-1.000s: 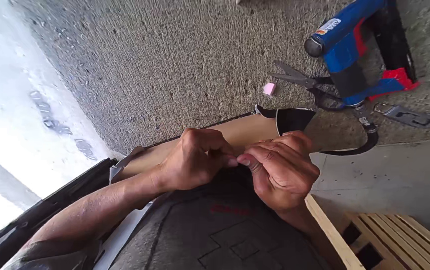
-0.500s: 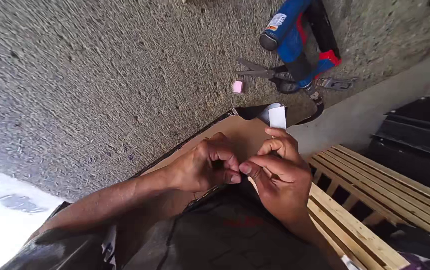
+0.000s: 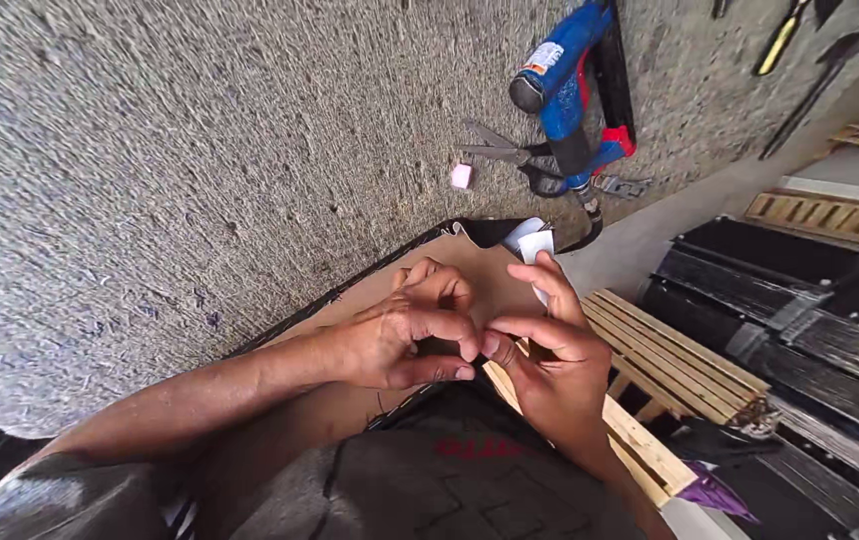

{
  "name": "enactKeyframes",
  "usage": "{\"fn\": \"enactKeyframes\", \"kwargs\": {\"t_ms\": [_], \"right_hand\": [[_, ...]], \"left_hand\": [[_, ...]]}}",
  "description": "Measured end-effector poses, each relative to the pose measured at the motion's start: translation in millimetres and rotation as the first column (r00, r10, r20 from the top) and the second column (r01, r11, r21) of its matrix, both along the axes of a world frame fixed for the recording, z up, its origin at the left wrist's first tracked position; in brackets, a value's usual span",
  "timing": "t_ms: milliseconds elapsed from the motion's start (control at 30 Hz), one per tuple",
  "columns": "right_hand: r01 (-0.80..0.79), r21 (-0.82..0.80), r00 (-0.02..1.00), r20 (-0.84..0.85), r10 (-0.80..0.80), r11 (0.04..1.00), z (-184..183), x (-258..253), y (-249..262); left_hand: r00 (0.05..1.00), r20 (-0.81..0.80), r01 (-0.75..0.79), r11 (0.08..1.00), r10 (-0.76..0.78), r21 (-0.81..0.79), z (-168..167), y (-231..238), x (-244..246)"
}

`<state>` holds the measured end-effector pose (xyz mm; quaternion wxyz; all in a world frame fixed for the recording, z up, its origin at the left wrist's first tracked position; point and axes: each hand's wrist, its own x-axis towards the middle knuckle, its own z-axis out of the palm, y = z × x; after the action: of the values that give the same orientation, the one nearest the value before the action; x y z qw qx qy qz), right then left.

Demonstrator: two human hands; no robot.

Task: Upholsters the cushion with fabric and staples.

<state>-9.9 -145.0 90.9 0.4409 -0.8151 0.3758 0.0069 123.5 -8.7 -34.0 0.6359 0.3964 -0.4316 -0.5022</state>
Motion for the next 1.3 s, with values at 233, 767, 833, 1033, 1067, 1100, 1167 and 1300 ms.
{"fn": "enactKeyframes", "kwargs": {"t_ms": [233,767,833,1033,1067,1100,1167,1300], "right_hand": [[0.148,0.109,0.989,-0.036,-0.145,0.983,1.5,7.1,0.9],[-0.285,-0.406,0.882,-0.466,0.071,0.868,-81.1,39.0,-139.5],[-0.451,-0.465,0.820,-0.553,0.148,0.761,-110.8,46.7,-163.7],[-0.520,-0.322,0.778,-0.560,0.284,0.791,-117.0,62.2,-205.1],[-0.540,-0.284,0.759,-0.571,0.312,0.792,-112.2,64.0,-208.1],[-0.560,-0.279,0.747,-0.576,0.330,0.781,-105.6,65.0,-208.8],[-0.576,-0.348,0.757,-0.569,0.322,0.740,-75.9,67.3,-199.7],[-0.592,-0.298,0.738,-0.573,0.356,0.749,60.8,58.4,-148.6]], "left_hand": [[0.999,0.032,-0.019,0.997,0.021,-0.080,-9.2,-0.2,-1.5],[0.995,0.095,0.038,0.999,-0.037,-0.008,-18.3,-6.2,3.4],[0.996,0.086,0.039,0.999,-0.038,-0.011,-20.6,-7.8,4.0],[0.996,0.058,0.073,0.997,-0.071,-0.029,-24.8,-9.6,5.3],[0.994,0.064,0.085,0.996,-0.083,-0.028,-24.9,-9.2,5.1],[0.993,0.076,0.092,0.995,-0.089,-0.028,-25.0,-8.8,5.2],[0.994,0.071,0.090,0.995,-0.087,-0.036,-25.8,-8.4,6.1],[0.994,0.050,0.102,0.994,-0.100,-0.030,-28.3,-11.5,8.4]]}}
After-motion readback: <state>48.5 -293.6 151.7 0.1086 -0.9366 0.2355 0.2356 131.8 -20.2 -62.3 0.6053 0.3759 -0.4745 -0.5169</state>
